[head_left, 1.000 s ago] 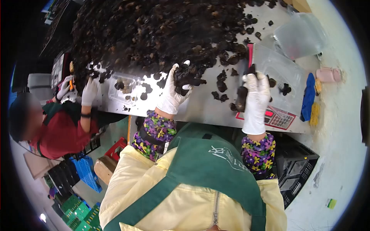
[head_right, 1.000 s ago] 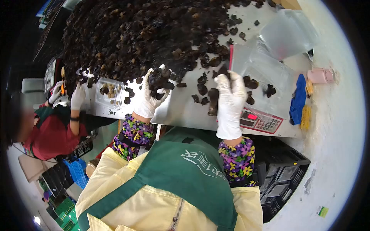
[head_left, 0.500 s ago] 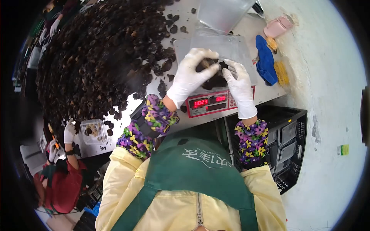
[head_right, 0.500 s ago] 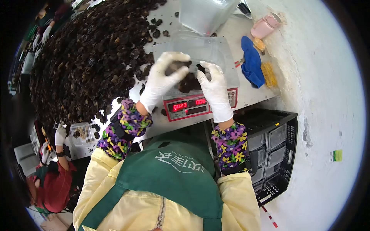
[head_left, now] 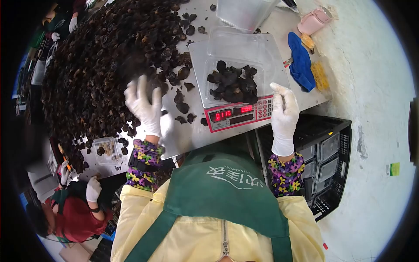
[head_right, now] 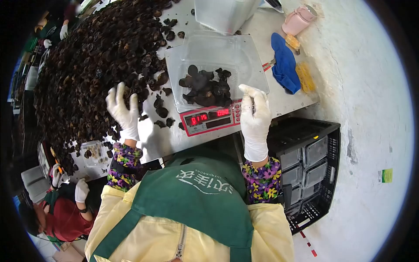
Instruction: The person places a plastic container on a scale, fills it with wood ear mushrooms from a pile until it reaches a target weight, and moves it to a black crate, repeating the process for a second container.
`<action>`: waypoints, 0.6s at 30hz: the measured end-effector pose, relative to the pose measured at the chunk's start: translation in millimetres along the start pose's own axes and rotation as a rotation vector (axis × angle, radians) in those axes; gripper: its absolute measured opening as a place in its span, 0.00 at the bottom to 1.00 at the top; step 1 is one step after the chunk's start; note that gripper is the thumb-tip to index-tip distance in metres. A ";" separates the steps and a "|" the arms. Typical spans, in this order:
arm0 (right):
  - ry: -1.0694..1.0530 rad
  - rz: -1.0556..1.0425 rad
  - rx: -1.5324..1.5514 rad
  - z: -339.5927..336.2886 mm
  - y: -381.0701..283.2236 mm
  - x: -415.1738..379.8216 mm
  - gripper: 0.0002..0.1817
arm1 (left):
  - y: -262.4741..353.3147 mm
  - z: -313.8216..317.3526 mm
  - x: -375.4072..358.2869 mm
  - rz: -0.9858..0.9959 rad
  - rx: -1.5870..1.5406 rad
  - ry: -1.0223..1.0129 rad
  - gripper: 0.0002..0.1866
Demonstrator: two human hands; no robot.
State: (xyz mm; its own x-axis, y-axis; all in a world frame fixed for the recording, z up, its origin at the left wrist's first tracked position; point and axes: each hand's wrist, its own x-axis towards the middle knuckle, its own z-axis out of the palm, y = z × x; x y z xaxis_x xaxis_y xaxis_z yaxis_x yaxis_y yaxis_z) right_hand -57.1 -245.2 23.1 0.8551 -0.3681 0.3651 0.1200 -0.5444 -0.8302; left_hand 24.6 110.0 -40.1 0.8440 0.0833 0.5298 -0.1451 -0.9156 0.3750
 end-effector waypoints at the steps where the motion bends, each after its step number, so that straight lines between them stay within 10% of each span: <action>1: -0.005 0.000 0.000 0.1 -1.0 -3.0 0.13 | -28.4 1.6 -10.4 -0.023 0.309 0.064 0.31; 5: 0.001 -0.069 0.002 12.6 -2.1 -10.8 0.13 | -100.1 11.9 -39.5 -0.249 0.430 -0.105 0.33; 12: -0.108 -0.235 -0.294 33.7 -14.7 -1.5 0.11 | -59.5 14.2 -68.3 -0.017 0.040 -0.119 0.12; 18: -0.257 -0.287 -0.714 48.0 -9.3 1.5 0.12 | -61.4 -4.5 -85.6 -0.004 0.023 -0.037 0.23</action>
State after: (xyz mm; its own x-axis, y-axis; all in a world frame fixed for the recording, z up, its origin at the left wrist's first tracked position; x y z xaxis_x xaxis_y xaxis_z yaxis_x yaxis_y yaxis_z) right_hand -32.8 -204.6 11.2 0.9394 -0.0040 0.3429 0.0753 -0.9731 -0.2178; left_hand -41.1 160.8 -105.0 0.8632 0.0725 0.4997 -0.1305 -0.9240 0.3595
